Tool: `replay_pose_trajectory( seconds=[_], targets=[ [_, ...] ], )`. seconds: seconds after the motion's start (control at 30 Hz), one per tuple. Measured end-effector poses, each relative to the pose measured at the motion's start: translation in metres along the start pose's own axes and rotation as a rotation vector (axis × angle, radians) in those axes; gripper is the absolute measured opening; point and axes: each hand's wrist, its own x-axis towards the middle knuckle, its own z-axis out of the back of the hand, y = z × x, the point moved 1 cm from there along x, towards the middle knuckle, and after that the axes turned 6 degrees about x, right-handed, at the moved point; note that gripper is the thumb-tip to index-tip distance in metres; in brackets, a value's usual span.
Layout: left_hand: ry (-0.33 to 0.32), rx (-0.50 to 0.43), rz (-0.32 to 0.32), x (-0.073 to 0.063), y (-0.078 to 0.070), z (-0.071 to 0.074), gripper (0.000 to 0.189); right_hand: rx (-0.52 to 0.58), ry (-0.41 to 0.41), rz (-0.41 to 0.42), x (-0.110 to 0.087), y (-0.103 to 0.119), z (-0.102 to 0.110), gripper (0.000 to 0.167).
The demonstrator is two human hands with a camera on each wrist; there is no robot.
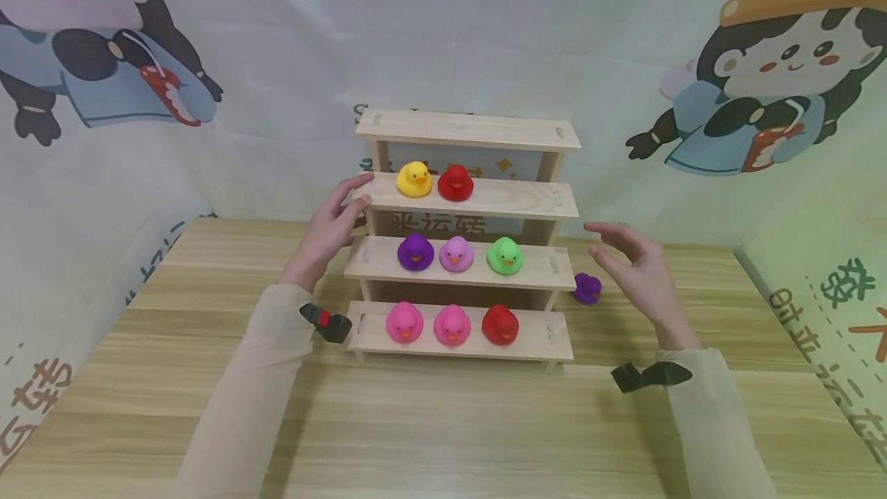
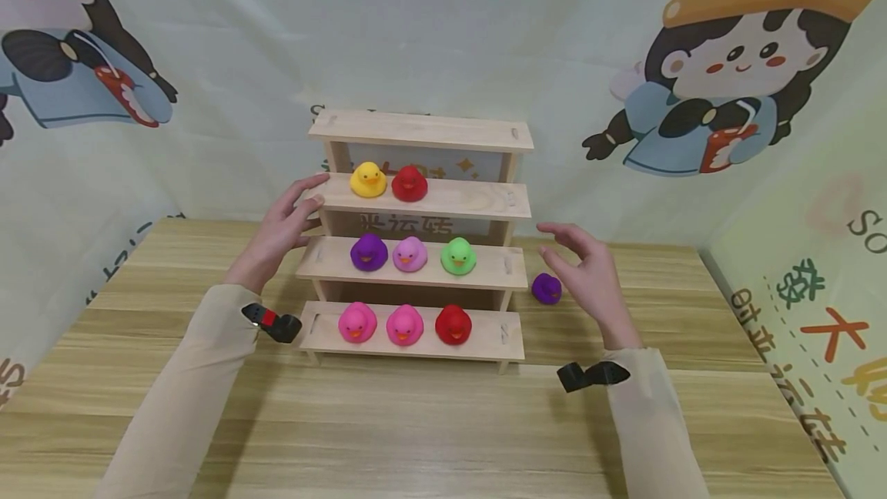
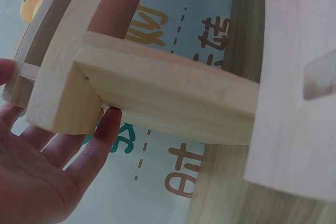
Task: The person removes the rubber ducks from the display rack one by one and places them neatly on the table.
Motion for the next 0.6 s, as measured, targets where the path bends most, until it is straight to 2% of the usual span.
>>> replay_pose_trajectory(
  seconds=[0.33,0.6],
  targets=[
    [0.005,-0.012,-0.009,-0.002,-0.001,0.001,0.047,0.059,-0.01,0.095,0.012,0.016,-0.003,0.03],
    [0.008,-0.019,-0.021,-0.002,-0.001,0.001,0.048,0.063,0.0,0.114,0.023,0.031,-0.007,0.03]
  ],
)
